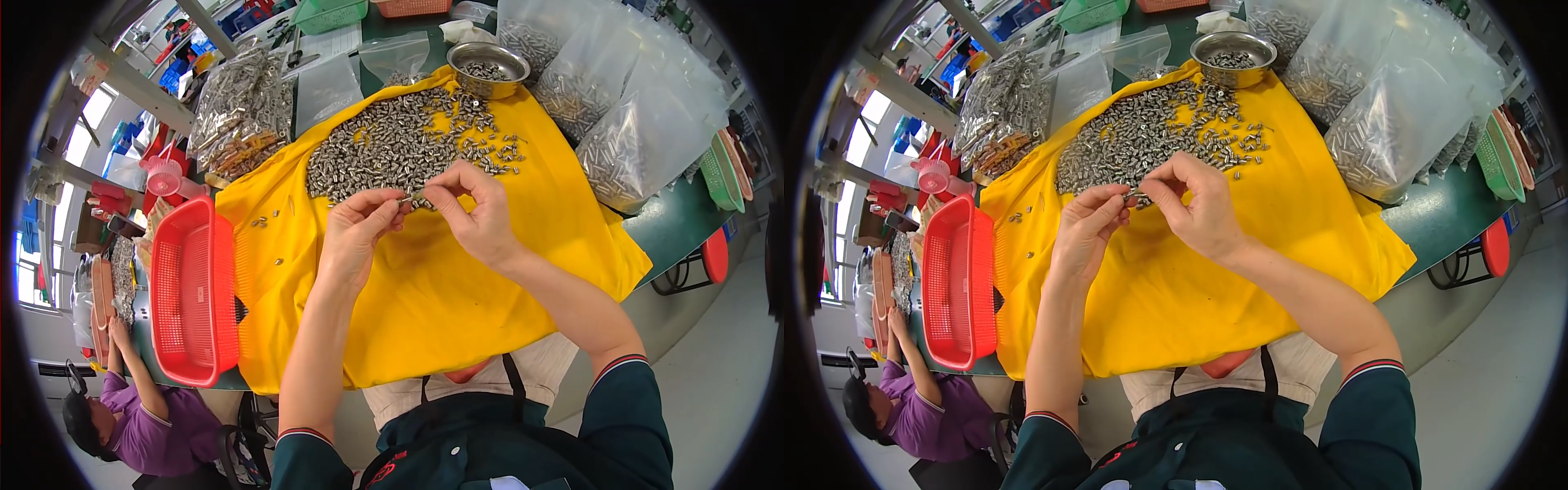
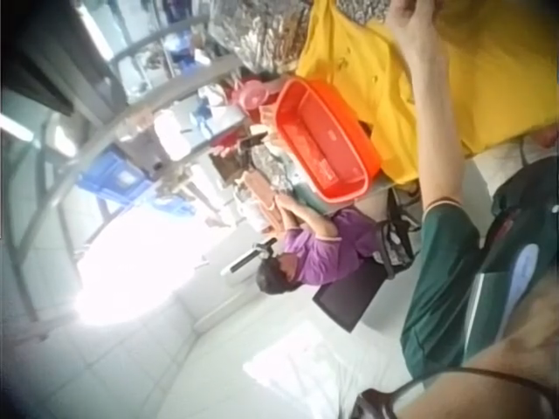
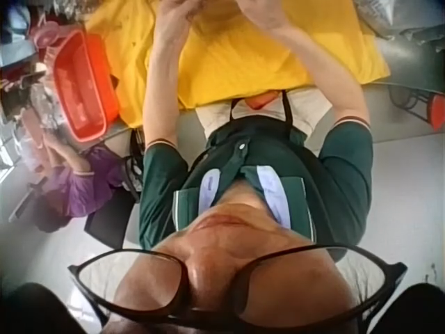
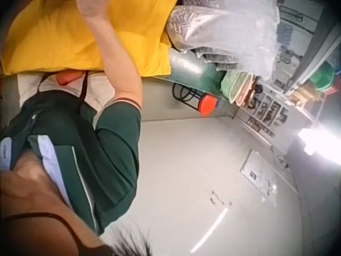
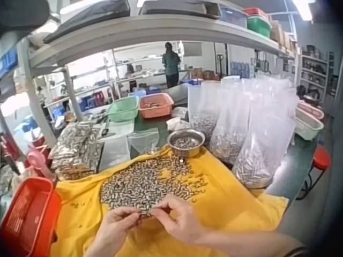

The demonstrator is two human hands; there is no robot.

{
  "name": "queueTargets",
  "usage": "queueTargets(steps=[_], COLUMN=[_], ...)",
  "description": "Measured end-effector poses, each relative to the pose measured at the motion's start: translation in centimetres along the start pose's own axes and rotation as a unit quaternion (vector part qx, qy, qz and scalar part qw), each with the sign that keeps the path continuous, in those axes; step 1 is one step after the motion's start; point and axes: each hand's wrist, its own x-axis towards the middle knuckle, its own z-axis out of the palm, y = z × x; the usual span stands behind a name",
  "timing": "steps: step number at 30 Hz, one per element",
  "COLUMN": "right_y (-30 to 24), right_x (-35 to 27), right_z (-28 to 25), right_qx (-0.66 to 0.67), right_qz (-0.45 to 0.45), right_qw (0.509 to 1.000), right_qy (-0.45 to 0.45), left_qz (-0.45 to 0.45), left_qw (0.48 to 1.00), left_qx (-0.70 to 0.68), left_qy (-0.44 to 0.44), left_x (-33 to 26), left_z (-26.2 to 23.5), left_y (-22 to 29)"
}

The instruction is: Manually sorting small metal hardware components on a workbench into different trays.

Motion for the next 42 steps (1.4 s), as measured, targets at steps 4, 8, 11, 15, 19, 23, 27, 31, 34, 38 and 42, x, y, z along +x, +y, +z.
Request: queueTargets(steps=[4, 8, 11, 15, 19, 23, 27, 31, 34, 38, 42], right_y=[-0.5, -0.3, -0.5, -0.6, -0.4, -0.4, -0.4, -0.2, 0.0, 0.3, 0.5], right_x=[0.2, 0.0, -0.1, 0.0, 0.0, 0.0, -0.2, -0.4, -0.3, 0.1, 0.1], right_z=[-0.2, -0.1, -0.1, 0.0, 0.0, 0.1, 0.3, 0.5, 0.5, -0.2, -0.2], right_qx=[0.063, 0.051, 0.019, 0.019, 0.017, 0.014, 0.007, 0.025, 0.067, 0.121, 0.116], right_qz=[0.069, 0.019, -0.01, -0.009, -0.015, -0.019, -0.016, 0.01, 0.049, 0.134, 0.14], right_qw=[0.994, 0.996, 0.999, 0.999, 0.999, 0.999, 1.0, 0.999, 0.996, 0.979, 0.979], right_qy=[0.065, 0.066, 0.042, 0.034, 0.029, 0.023, 0.021, 0.025, 0.032, 0.099, 0.088], left_qz=[-0.005, -0.052, -0.078, -0.084, -0.077, -0.066, -0.057, -0.052, -0.059, -0.053, -0.038], left_qw=[0.998, 0.994, 0.989, 0.984, 0.984, 0.987, 0.989, 0.99, 0.989, 0.988, 0.998], left_qx=[-0.064, -0.085, -0.114, -0.147, -0.15, -0.136, -0.127, -0.125, -0.127, -0.138, 0.049], left_qy=[0.015, -0.04, -0.048, -0.058, -0.054, -0.054, -0.047, -0.043, -0.041, 0.04, 0.017], left_x=[0.2, 0.3, 0.2, 0.2, 0.1, 0.2, 0.4, 0.4, 0.4, 0.7, 0.8], left_z=[0.1, -0.3, -0.5, -0.5, -0.2, -0.3, -0.7, -0.7, -0.8, -0.8, -0.7], left_y=[-0.1, 0.0, -0.1, -0.1, 0.0, 0.0, -0.4, -0.7, -0.6, -0.2, -0.2])
